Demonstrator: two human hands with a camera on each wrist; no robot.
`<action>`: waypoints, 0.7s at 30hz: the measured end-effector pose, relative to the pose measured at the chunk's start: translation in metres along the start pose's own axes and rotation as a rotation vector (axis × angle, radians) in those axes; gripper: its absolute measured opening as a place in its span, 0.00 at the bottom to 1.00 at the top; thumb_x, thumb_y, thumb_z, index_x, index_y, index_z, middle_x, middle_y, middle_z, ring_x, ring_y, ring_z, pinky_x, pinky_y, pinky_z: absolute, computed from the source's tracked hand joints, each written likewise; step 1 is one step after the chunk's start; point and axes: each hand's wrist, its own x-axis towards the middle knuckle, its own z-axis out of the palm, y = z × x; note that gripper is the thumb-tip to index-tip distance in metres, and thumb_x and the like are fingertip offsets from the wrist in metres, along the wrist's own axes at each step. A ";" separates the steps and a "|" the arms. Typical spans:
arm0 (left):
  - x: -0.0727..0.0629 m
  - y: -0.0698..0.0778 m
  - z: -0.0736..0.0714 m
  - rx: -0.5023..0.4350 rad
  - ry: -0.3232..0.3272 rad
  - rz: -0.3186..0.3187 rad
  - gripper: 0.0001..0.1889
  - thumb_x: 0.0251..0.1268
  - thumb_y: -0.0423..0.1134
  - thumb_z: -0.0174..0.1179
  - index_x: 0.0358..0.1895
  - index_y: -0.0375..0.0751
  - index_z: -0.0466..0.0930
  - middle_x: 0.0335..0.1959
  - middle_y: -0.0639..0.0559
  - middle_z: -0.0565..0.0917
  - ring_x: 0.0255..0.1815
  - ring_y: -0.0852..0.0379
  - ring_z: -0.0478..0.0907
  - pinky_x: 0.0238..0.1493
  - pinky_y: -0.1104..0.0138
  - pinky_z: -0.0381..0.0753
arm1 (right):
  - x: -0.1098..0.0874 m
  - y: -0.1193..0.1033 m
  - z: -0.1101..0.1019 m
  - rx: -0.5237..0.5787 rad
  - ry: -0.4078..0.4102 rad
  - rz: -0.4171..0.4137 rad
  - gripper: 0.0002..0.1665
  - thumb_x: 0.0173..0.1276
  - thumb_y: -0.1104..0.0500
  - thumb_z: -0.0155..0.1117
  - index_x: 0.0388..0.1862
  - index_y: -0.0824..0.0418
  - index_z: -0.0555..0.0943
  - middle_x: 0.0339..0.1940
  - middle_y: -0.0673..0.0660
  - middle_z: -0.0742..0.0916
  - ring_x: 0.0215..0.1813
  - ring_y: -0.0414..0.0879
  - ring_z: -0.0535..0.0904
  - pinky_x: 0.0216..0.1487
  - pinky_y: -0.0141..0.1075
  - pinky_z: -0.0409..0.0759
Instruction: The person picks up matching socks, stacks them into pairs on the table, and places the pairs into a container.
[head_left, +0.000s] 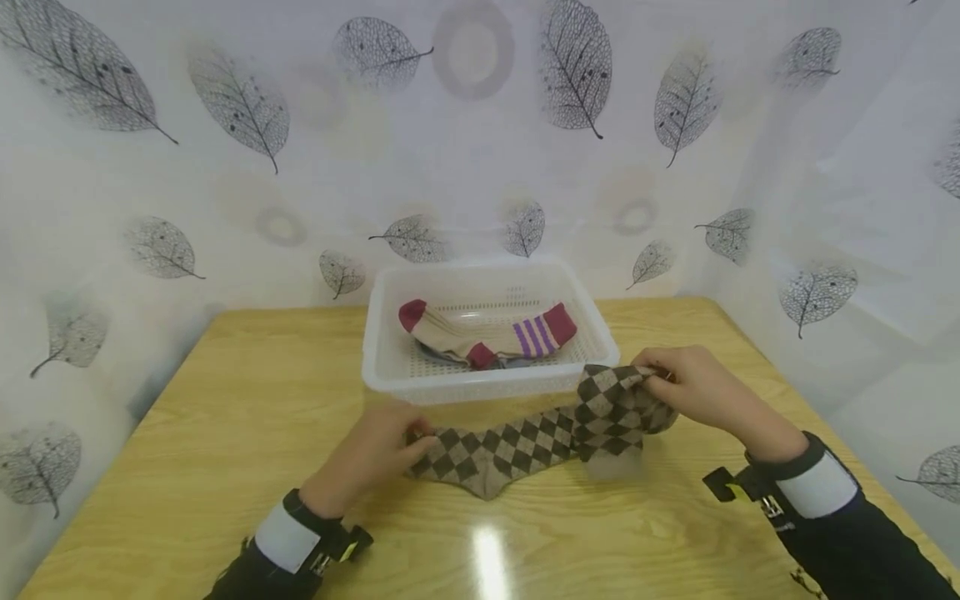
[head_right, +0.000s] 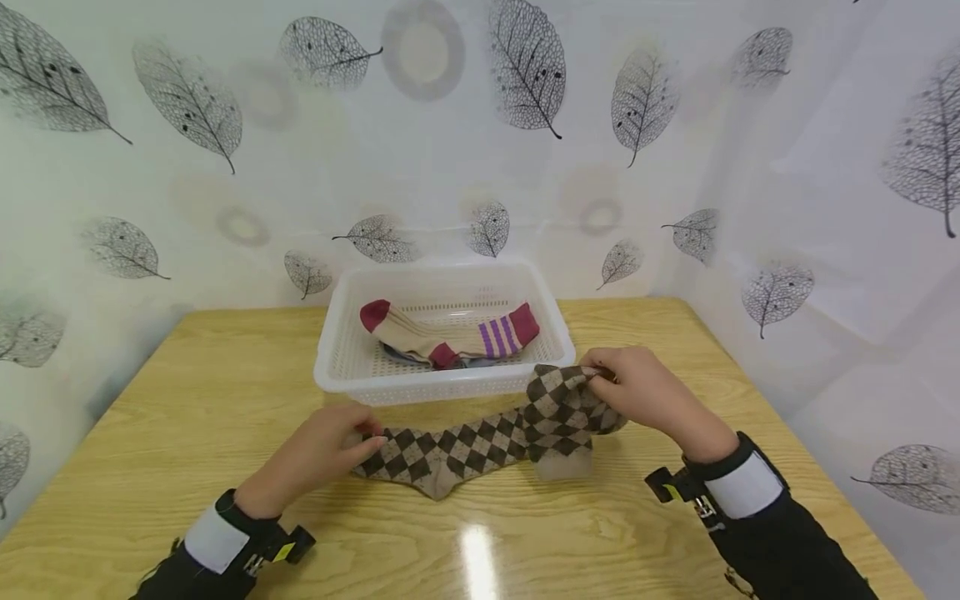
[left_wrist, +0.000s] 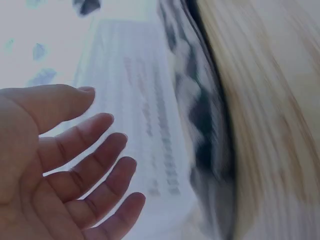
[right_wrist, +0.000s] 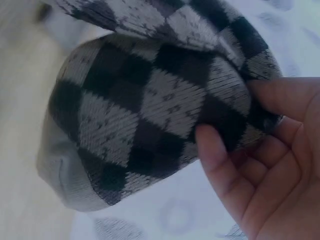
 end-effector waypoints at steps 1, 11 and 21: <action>0.001 0.005 0.000 -0.005 0.002 0.025 0.03 0.60 0.38 0.67 0.33 0.45 0.82 0.31 0.56 0.81 0.33 0.58 0.78 0.34 0.67 0.78 | 0.001 -0.006 -0.001 0.022 0.013 -0.024 0.11 0.65 0.68 0.58 0.39 0.55 0.82 0.23 0.43 0.77 0.21 0.34 0.64 0.25 0.31 0.66; 0.015 0.035 0.017 -0.154 -0.028 0.189 0.10 0.70 0.45 0.57 0.41 0.43 0.83 0.36 0.54 0.84 0.34 0.60 0.78 0.37 0.66 0.79 | 0.019 -0.053 0.025 0.150 0.095 -0.198 0.17 0.58 0.74 0.57 0.42 0.60 0.84 0.36 0.51 0.87 0.32 0.37 0.80 0.32 0.34 0.80; 0.009 0.034 0.024 -0.060 -0.110 -0.018 0.06 0.70 0.35 0.55 0.37 0.40 0.81 0.24 0.58 0.77 0.24 0.63 0.72 0.27 0.68 0.75 | 0.018 -0.064 0.075 -0.196 -0.110 -0.203 0.27 0.56 0.66 0.73 0.55 0.66 0.77 0.52 0.61 0.81 0.52 0.53 0.80 0.52 0.45 0.80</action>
